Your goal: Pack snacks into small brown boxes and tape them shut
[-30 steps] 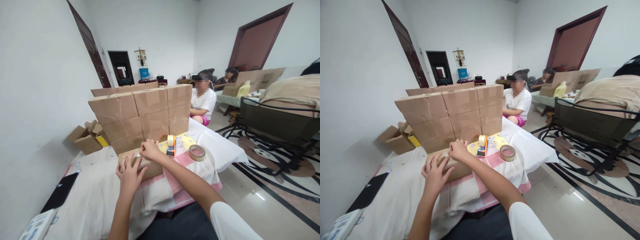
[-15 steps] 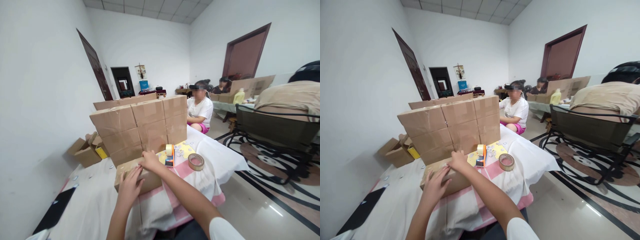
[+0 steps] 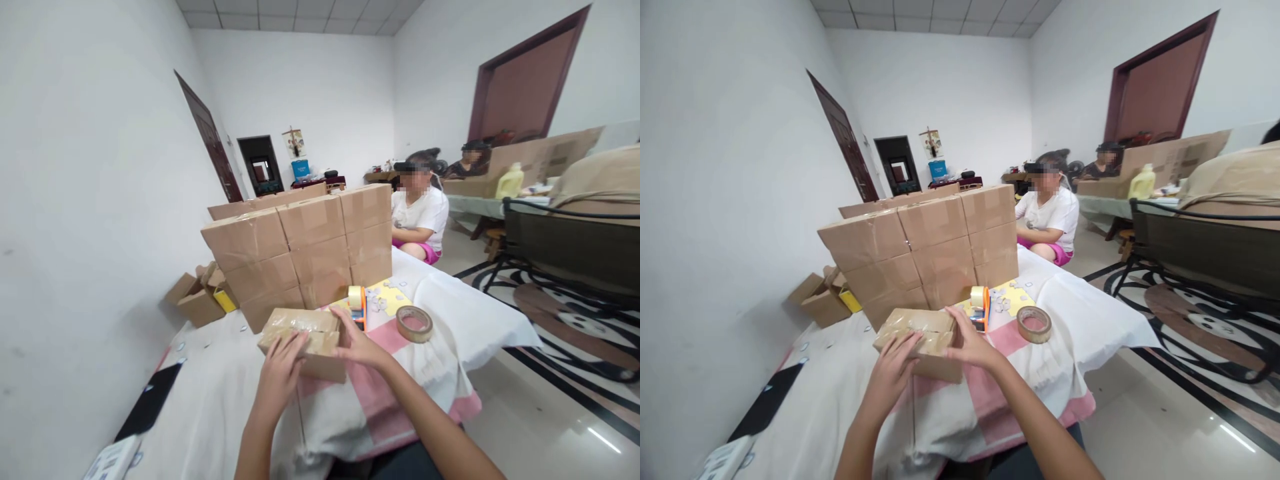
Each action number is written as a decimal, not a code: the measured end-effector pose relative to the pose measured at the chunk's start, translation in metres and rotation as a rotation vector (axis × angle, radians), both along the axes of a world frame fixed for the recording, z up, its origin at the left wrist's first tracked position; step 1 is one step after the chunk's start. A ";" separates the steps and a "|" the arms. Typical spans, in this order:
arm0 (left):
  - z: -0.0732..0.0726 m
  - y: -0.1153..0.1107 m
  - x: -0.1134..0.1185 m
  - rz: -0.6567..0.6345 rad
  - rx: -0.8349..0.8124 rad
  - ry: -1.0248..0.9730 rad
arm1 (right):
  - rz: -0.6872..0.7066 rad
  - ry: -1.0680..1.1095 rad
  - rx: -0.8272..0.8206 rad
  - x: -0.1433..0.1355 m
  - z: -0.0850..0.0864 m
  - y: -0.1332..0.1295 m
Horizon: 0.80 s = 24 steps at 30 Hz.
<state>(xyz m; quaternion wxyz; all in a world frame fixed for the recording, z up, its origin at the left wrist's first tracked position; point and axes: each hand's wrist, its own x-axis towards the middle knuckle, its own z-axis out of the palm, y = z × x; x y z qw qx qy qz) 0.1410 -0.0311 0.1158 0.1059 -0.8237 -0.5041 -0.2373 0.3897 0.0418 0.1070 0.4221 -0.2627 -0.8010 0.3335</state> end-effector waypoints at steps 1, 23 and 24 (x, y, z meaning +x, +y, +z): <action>0.001 0.000 0.000 -0.017 -0.009 0.007 | -0.020 -0.040 0.031 0.002 -0.004 -0.007; -0.026 -0.023 0.026 0.182 0.345 -0.524 | -0.437 0.055 0.118 0.086 0.014 -0.064; -0.039 -0.028 0.020 0.288 0.235 -0.608 | -0.508 0.049 0.178 0.104 0.021 -0.069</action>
